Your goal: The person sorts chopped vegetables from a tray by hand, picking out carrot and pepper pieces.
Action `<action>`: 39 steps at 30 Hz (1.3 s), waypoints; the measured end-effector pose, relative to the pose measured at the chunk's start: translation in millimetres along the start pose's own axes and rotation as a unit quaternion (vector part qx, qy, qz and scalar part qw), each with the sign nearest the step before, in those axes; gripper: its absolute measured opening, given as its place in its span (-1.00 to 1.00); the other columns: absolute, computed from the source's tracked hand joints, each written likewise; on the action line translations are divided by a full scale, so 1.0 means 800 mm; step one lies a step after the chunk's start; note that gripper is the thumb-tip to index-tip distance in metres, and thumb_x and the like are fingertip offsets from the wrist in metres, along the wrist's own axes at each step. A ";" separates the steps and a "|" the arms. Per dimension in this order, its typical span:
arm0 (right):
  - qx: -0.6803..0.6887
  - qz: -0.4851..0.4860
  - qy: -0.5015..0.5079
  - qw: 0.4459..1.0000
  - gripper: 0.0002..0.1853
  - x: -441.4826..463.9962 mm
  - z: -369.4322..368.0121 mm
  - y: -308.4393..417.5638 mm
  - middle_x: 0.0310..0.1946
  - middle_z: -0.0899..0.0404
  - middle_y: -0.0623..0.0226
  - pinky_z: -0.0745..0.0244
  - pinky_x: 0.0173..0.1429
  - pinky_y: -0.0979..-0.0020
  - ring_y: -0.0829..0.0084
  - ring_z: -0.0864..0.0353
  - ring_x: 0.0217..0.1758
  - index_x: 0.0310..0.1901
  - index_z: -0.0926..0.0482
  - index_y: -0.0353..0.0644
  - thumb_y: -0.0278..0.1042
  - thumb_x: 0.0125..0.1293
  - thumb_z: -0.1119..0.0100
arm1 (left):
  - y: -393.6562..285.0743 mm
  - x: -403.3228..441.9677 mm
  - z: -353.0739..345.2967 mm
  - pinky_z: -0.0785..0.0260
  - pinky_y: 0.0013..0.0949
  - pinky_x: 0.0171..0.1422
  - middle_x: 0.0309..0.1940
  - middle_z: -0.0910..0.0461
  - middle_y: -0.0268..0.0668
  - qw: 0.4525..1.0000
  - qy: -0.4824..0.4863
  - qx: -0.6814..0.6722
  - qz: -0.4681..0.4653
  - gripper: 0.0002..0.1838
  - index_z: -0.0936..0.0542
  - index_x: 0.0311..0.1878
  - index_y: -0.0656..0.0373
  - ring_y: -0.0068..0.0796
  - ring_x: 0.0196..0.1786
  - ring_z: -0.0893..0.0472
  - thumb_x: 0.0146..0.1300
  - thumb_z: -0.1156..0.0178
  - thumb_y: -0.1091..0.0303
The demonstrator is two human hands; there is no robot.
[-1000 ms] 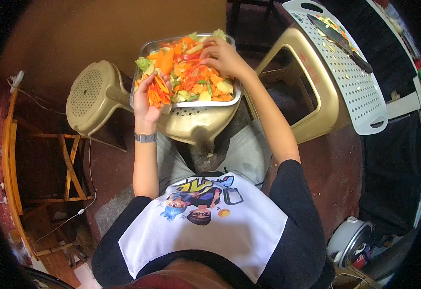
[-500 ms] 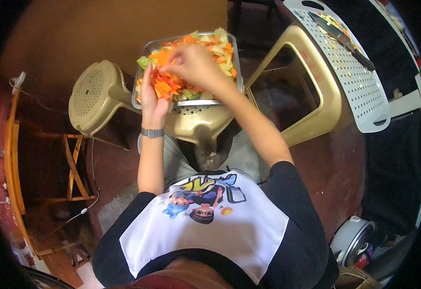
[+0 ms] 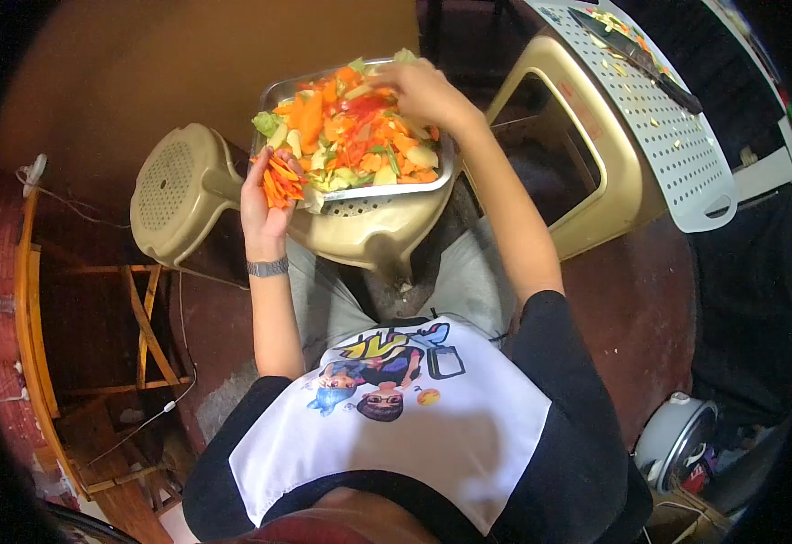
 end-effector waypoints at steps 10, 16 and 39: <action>0.032 -0.042 -0.034 0.998 -0.70 -0.017 0.017 -0.031 -0.19 -0.48 0.17 -0.43 -0.04 0.38 0.33 -0.52 -0.20 -0.10 -0.58 -0.15 -0.50 0.08 -0.10 | -0.007 0.002 0.017 -0.46 -0.37 -0.12 -0.31 -0.48 -0.23 1.000 0.000 -0.023 -0.002 -0.85 -0.41 -0.16 0.23 -0.43 -0.24 -0.50 0.34 0.04 0.35; -0.001 -0.043 0.025 0.999 -0.73 -0.014 -0.016 -0.069 -0.28 -0.57 0.08 -0.47 -0.10 0.35 0.25 -0.60 -0.21 -0.15 -0.58 -0.24 -0.42 0.08 -0.15 | -0.006 -0.004 0.011 -0.45 -0.36 -0.11 -0.30 -0.46 -0.21 1.000 0.000 -0.031 -0.003 -0.86 -0.41 -0.15 0.24 -0.41 -0.21 -0.48 0.33 0.03 0.37; 0.145 0.050 0.083 0.985 -0.76 0.010 0.013 0.056 -0.28 -0.63 0.24 -0.46 -0.11 0.46 0.45 -0.62 -0.24 -0.16 -0.60 -0.22 -0.30 0.17 -0.18 | 0.040 -0.001 -0.035 -0.46 -0.12 0.05 -0.21 -0.52 -0.12 0.994 0.023 0.087 0.062 -0.78 -0.42 -0.07 0.25 -0.23 -0.08 -0.55 0.31 0.00 0.34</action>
Point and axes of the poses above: each hand's wrist, its own x-axis towards the middle knuckle, its own z-axis out of the back of the hand, y = z × x, the point moved 6 cm from there along x, towards the middle knuckle
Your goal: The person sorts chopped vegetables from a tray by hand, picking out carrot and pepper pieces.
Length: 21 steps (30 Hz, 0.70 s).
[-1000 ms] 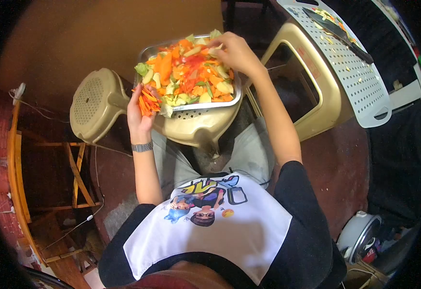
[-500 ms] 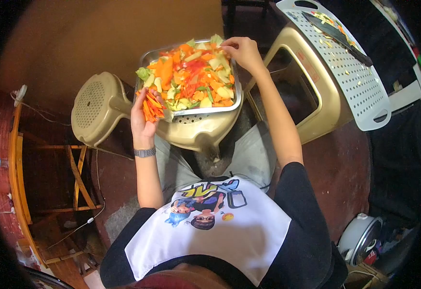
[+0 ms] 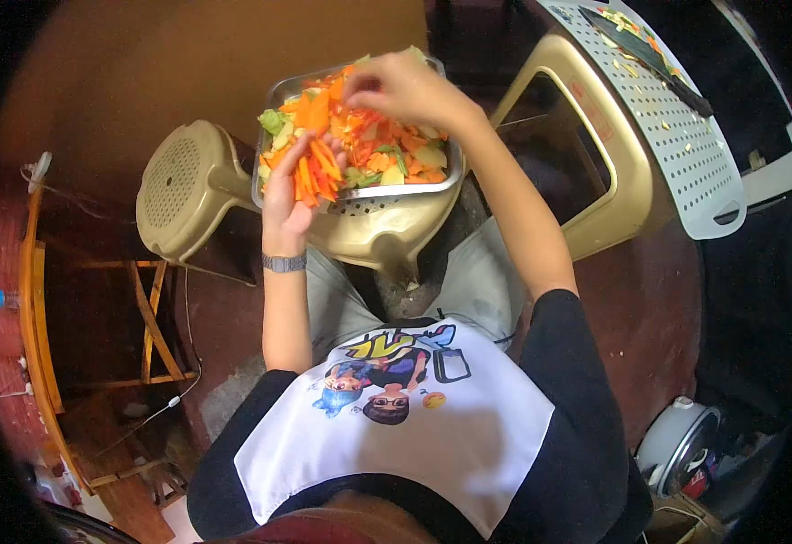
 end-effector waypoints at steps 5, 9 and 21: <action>-0.076 -0.028 -0.034 0.996 -0.75 0.022 -0.009 -0.067 -0.17 -0.56 0.12 -0.44 -0.05 0.35 0.25 -0.57 -0.15 -0.19 -0.59 -0.22 -0.27 0.16 -0.16 | -0.010 -0.014 0.025 -0.49 -0.25 -0.03 -0.24 -0.51 -0.19 0.998 -0.055 -0.020 0.000 -0.79 -0.43 -0.10 0.26 -0.32 -0.14 -0.55 0.29 -0.03 0.34; -0.148 0.016 0.046 0.988 -0.75 -0.008 -0.011 -0.046 -0.20 -0.50 0.12 -0.36 0.03 0.34 0.21 -0.50 -0.11 -0.23 -0.59 -0.19 -0.29 0.06 -0.23 | -0.009 -0.013 0.038 -0.50 -0.28 -0.03 -0.25 -0.51 -0.19 0.998 -0.039 -0.050 0.010 -0.81 -0.43 -0.12 0.26 -0.33 -0.14 -0.55 0.29 -0.03 0.35; -0.079 0.014 -0.045 0.996 -0.76 -0.045 -0.017 -0.076 -0.18 -0.49 0.18 -0.36 0.06 0.34 0.25 -0.47 -0.06 -0.19 -0.57 -0.22 -0.39 0.06 -0.19 | -0.009 -0.010 0.029 -0.50 -0.33 -0.05 -0.22 -0.47 -0.16 0.997 -0.010 -0.073 0.017 -0.79 -0.38 -0.06 0.33 -0.33 -0.12 -0.52 0.32 0.04 0.41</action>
Point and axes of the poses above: each hand's wrist, its own x-axis towards the middle knuckle, its own z-axis out of the back of the hand, y = z × x, the point moved 6 cm from there along x, towards the middle knuckle
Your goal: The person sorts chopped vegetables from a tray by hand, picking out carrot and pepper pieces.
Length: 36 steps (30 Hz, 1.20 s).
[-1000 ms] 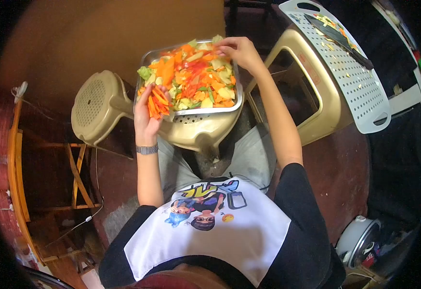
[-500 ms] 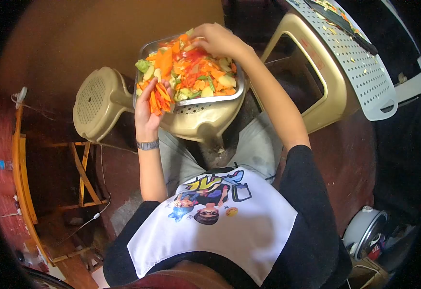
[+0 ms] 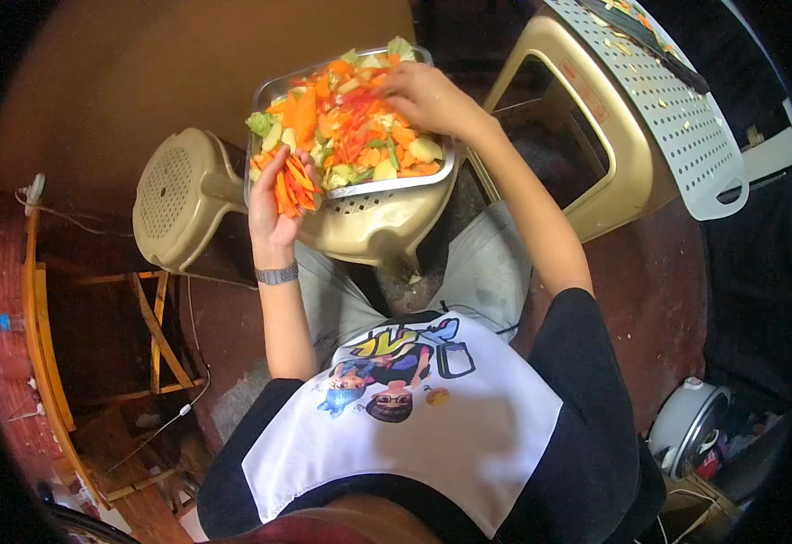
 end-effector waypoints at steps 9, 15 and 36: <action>0.017 0.059 0.096 0.993 -0.73 0.010 -0.057 0.058 -0.16 -0.42 0.15 -0.36 0.05 0.30 0.20 -0.44 -0.04 -0.20 -0.52 -0.22 -0.39 0.00 -0.16 | 0.000 0.004 0.006 -0.51 -0.32 -0.10 -0.29 -0.51 -0.23 0.999 -0.033 0.020 -0.007 -0.82 -0.41 -0.10 0.23 -0.35 -0.19 -0.55 0.28 -0.03 0.38; 0.001 0.091 -0.013 0.996 -0.76 0.064 -0.066 0.037 -0.33 -0.54 0.19 -0.41 -0.08 0.32 0.20 -0.53 -0.21 -0.21 -0.56 -0.23 -0.42 0.04 -0.20 | -0.003 0.008 0.009 -0.52 -0.30 -0.11 -0.27 -0.51 -0.21 0.999 -0.031 0.031 -0.025 -0.81 -0.40 -0.08 0.22 -0.35 -0.18 -0.55 0.28 -0.04 0.39; 0.003 0.054 0.062 0.997 -0.80 0.022 -0.040 0.032 -0.28 -0.50 0.18 -0.39 -0.01 0.31 0.23 -0.49 -0.14 -0.26 -0.61 -0.17 -0.38 0.03 -0.19 | -0.021 -0.001 0.017 -0.50 -0.33 -0.08 -0.25 -0.51 -0.20 0.999 -0.021 -0.003 -0.024 -0.82 -0.43 -0.09 0.22 -0.36 -0.18 -0.55 0.29 -0.02 0.39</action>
Point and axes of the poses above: each hand's wrist, its own x-axis towards the middle knuckle, its own z-axis out of the back of the hand, y = z × x, the point moved 6 cm from there along x, towards the middle knuckle
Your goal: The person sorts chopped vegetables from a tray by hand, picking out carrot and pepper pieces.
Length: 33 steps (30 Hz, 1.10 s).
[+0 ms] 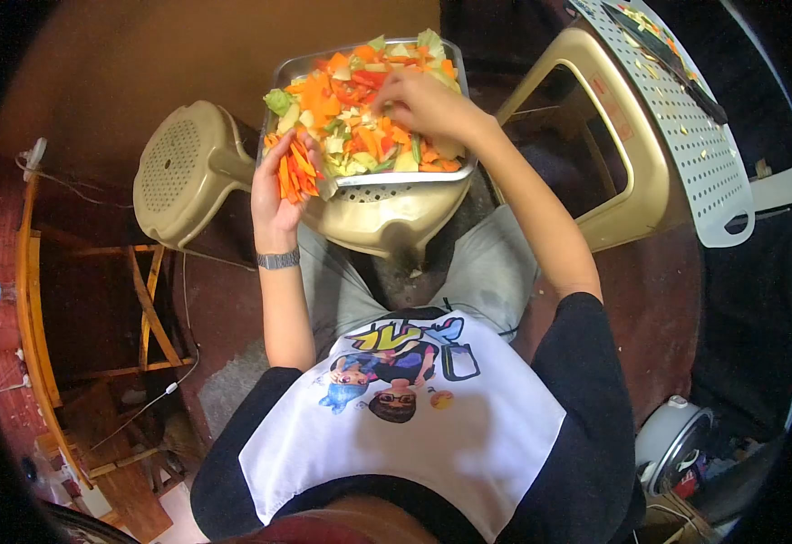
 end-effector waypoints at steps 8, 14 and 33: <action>-0.012 -0.002 -0.088 0.996 -0.79 0.005 0.017 -0.011 -0.15 -0.46 0.20 -0.36 0.04 0.37 0.28 -0.47 -0.04 -0.19 -0.60 -0.16 -0.42 0.10 -0.15 | -0.007 0.012 0.000 -0.50 -0.35 -0.09 -0.25 -0.50 -0.18 0.999 0.029 -0.017 -0.026 -0.83 -0.42 -0.09 0.24 -0.35 -0.16 -0.53 0.30 0.02 0.40; 0.004 -0.005 0.092 0.996 -0.75 -0.033 0.015 0.040 -0.14 -0.44 0.23 -0.31 0.11 0.36 0.29 -0.41 0.04 -0.14 -0.60 -0.11 -0.40 0.11 -0.14 | -0.025 0.007 0.007 -0.48 -0.34 -0.08 -0.25 -0.49 -0.19 0.998 0.037 -0.010 -0.045 -0.81 -0.39 -0.05 0.21 -0.36 -0.16 -0.53 0.30 0.01 0.40; 0.070 0.051 -0.016 0.996 -0.88 0.100 -0.052 0.034 -0.36 -0.51 0.17 -0.41 -0.14 0.28 0.18 -0.52 -0.24 -0.33 -0.58 -0.26 -0.47 0.05 -0.19 | -0.029 0.042 0.017 -0.48 -0.27 -0.02 -0.25 -0.52 -0.20 0.999 0.015 0.001 -0.052 -0.84 -0.41 -0.13 0.24 -0.32 -0.14 -0.55 0.28 -0.02 0.39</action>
Point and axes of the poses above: each hand's wrist, its own x-axis towards the middle knuckle, its own z-axis out of the back of the hand, y = z × x, the point moved 6 cm from there along x, towards the middle knuckle
